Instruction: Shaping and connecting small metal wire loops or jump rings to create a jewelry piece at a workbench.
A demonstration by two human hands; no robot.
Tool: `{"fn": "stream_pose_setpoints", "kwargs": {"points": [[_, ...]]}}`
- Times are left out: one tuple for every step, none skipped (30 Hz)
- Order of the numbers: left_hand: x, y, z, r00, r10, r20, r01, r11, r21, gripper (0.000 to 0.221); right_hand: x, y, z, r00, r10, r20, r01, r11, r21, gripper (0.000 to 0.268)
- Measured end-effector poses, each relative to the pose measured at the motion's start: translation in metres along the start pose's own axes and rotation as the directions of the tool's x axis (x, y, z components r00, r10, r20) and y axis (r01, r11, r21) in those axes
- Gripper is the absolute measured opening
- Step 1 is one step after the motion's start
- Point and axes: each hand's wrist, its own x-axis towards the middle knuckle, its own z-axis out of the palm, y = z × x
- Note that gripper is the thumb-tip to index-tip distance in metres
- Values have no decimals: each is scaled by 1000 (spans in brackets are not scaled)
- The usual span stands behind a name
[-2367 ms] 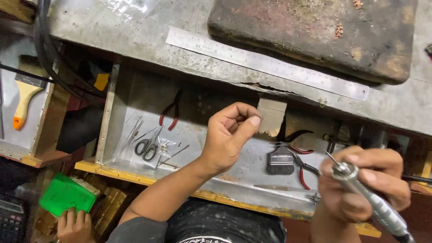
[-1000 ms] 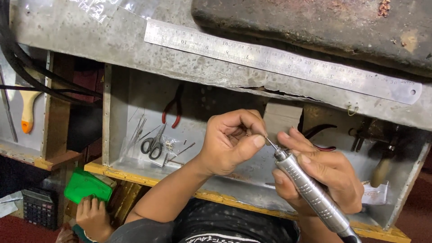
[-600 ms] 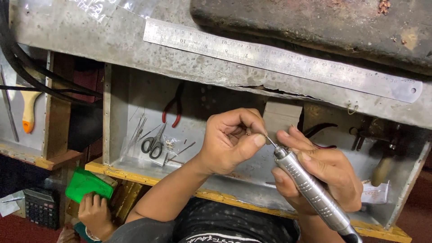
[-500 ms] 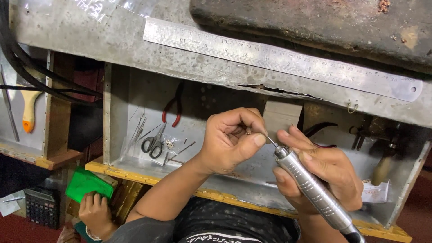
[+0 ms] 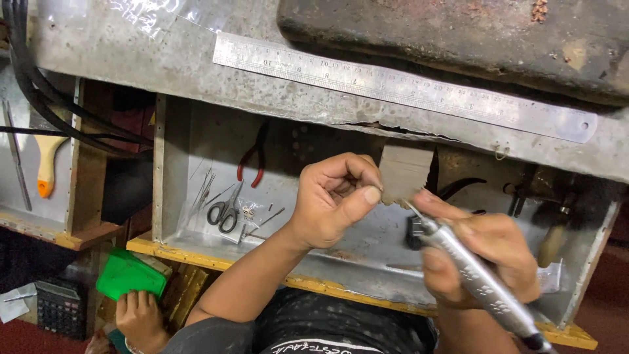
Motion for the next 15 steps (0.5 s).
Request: {"fn": "stream_pose_setpoints", "kwargs": {"points": [[0,-1,-1,1000,0,-4,0,1000,-10,18,1,4,5,961,-178,-212,181,983,-7,39],[0,-2,-1,1000,1,-7,-1,1000,-21,18,3,8,10,847,-335,-413,346,937,-50,23],[0,-3,-1,1000,5,2,-5,1000,-25,18,-3,1,8,844,-342,-413,349,935,-60,23],[1,-3,-1,1000,-6,-14,5,999,-33,16,-8,-6,6,785,-265,-559,247,963,-109,29],[1,-3,-1,1000,-17,-26,16,999,-44,14,-14,-14,5,694,-194,-693,135,981,-140,37],[-1,-5,-2,1000,-13,-12,12,999,-49,14,-31,-20,-5,689,-206,-695,138,979,-153,37],[-2,-8,-4,998,-32,-50,29,999,-43,14,-50,-28,-13,654,-94,-751,70,996,-63,38],[-3,-11,-3,995,-50,-89,47,998,-37,14,-70,-37,-23,608,19,-794,11,999,33,40],[-5,-11,-6,998,-50,-44,48,997,-53,14,-89,-47,-34,586,-13,-810,13,1000,-7,40],[-6,-11,-7,995,-39,-94,43,998,48,16,-110,-58,-45,573,101,-814,-12,993,114,28],[-5,-15,-7,991,-23,-130,42,989,143,19,-133,-71,-56,546,205,-812,-28,973,227,16],[-6,-17,-7,997,-28,-75,37,992,120,19,-159,-78,-69,517,165,-840,-24,984,179,16],[-6,-17,-7,992,-23,-126,44,985,166,16,-187,-87,-79,429,217,-877,-94,976,195,12],[-6,-17,-6,984,-13,-177,51,976,211,13,-216,-98,-88,330,260,-908,-155,963,220,11],[-6,-16,-4,992,-12,-127,37,979,198,13,-240,-102,-97,302,220,-928,-142,972,185,11]]}}
